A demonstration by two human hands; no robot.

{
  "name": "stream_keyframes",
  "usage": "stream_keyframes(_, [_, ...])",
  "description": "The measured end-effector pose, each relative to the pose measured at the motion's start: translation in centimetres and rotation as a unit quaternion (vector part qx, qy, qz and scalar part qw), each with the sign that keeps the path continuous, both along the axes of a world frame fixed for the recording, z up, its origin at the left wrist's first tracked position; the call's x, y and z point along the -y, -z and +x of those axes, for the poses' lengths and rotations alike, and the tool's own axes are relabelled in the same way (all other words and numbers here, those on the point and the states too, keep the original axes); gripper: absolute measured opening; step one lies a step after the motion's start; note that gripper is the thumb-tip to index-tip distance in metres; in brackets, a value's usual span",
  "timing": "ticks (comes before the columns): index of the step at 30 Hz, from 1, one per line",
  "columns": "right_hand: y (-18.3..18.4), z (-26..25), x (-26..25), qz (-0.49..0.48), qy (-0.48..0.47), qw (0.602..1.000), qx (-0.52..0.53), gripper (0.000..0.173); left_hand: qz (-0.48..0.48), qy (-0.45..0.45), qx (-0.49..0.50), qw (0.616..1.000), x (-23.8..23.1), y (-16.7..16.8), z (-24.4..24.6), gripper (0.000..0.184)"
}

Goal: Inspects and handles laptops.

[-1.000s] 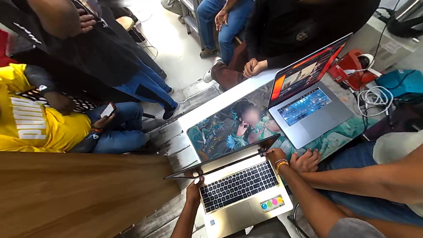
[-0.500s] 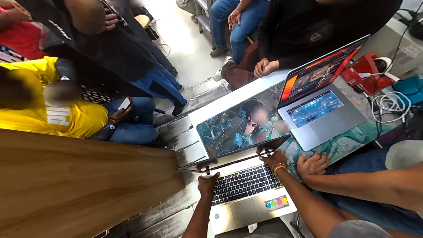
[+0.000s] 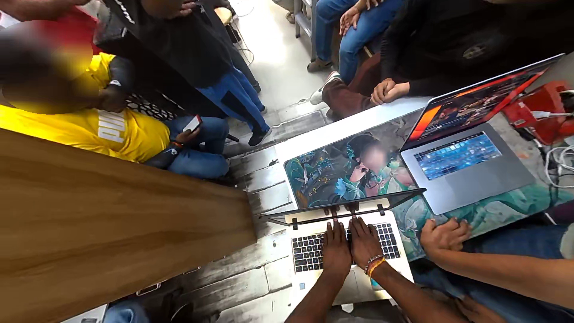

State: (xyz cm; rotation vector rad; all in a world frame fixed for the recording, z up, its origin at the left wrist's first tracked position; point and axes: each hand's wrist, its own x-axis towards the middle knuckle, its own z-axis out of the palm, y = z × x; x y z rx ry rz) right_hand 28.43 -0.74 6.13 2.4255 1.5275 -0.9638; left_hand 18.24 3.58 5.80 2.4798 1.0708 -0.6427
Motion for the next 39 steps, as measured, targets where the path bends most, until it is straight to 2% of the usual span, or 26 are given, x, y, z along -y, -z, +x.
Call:
stream_keyframes(2, [-0.4, 0.2, -0.5, -0.021, -0.014, 1.000, 0.002, 0.058, -0.001, 0.041, -0.035, 0.999, -0.3, -0.8, 1.1, 0.057])
stream_keyframes(4, [-0.7, 0.9, -0.2, -0.011, -0.024, 1.000, 0.001, 0.056, -0.030, 0.022, -0.022, 0.999, -1.0, -1.5, 0.8, 0.057])
stream_keyframes(7, [-0.7, 3.3, 0.6, 0.032, -0.017, 0.999, 0.007, 0.052, -0.039, -0.043, 0.056, 0.997, -3.1, -0.9, -3.0, 0.058])
stream_keyframes(10, [0.1, 5.5, 2.8, 0.085, -0.007, 0.995, 0.049, 0.050, 0.040, -0.071, 0.124, 0.989, -4.4, 0.9, -8.7, 0.051])
stream_keyframes(11, [0.3, 5.8, 3.0, 0.084, -0.007, 0.995, 0.057, 0.050, 0.040, -0.075, 0.123, 0.989, -4.7, 1.1, -9.6, 0.052])
stream_keyframes(14, [0.6, 5.0, 3.2, 0.060, 0.012, 0.997, 0.055, 0.049, -0.022, -0.094, 0.085, 0.992, -4.1, 0.1, -9.1, 0.055])
stream_keyframes(16, [0.7, 5.8, 2.7, 0.088, 0.020, 0.995, 0.039, 0.046, -0.023, -0.127, 0.131, 0.983, -5.3, -0.1, -9.1, 0.049])
stream_keyframes(18, [1.2, 7.7, 3.7, 0.161, 0.066, 0.985, 0.015, 0.036, -0.004, -0.206, 0.235, 0.950, -6.4, 0.7, -10.7, 0.034])
stream_keyframes(20, [0.8, 10.2, 4.0, 0.195, 0.201, 0.960, -0.003, 0.031, 0.024, -0.331, 0.307, 0.892, -8.0, 1.1, -11.9, 0.029])
stream_keyframes(21, [0.6, 11.3, 4.1, 0.193, 0.275, 0.942, -0.016, 0.034, 0.012, -0.400, 0.323, 0.858, -8.8, 1.1, -12.1, 0.033])
stream_keyframes(23, [0.4, 12.6, 4.3, 0.139, 0.375, 0.914, -0.060, 0.038, -0.087, -0.500, 0.316, 0.802, -10.1, 1.3, -12.2, 0.040])
stream_keyframes(27, [0.9, 14.0, 3.3, 0.079, 0.415, 0.899, -0.120, 0.027, -0.232, -0.572, 0.307, 0.724, -12.0, 2.6, -12.4, 0.023])
stream_keyframes(30, [1.4, 14.5, 3.0, 0.060, 0.426, 0.895, -0.120, 0.025, -0.279, -0.618, 0.338, 0.652, -12.6, 3.3, -13.0, 0.017])
stream_keyframes(32, [1.8, 14.6, 3.4, 0.067, 0.452, 0.879, -0.140, 0.025, -0.298, -0.621, 0.363, 0.628, -12.1, 4.2, -13.5, 0.019])
stream_keyframes(33, [2.1, 14.5, 4.0, 0.078, 0.468, 0.866, -0.158, 0.026, -0.301, -0.610, 0.372, 0.631, -11.4, 4.6, -13.8, 0.022])
stream_keyframes(35, [2.1, 13.8, 5.7, 0.089, 0.478, 0.853, -0.188, 0.027, -0.292, -0.577, 0.346, 0.680, -9.4, 4.6, -14.3, 0.039])
stream_keyframes(37, [2.3, 12.1, 9.0, 0.088, 0.459, 0.867, -0.173, 0.029, -0.284, -0.557, 0.323, 0.710, -6.1, 4.0, -15.5, 0.046])
stream_keyframes(39, [2.5, 9.9, 12.5, 0.078, 0.445, 0.881, -0.140, 0.033, -0.280, -0.555, 0.324, 0.713, -2.8, 3.7, -17.3, 0.047])
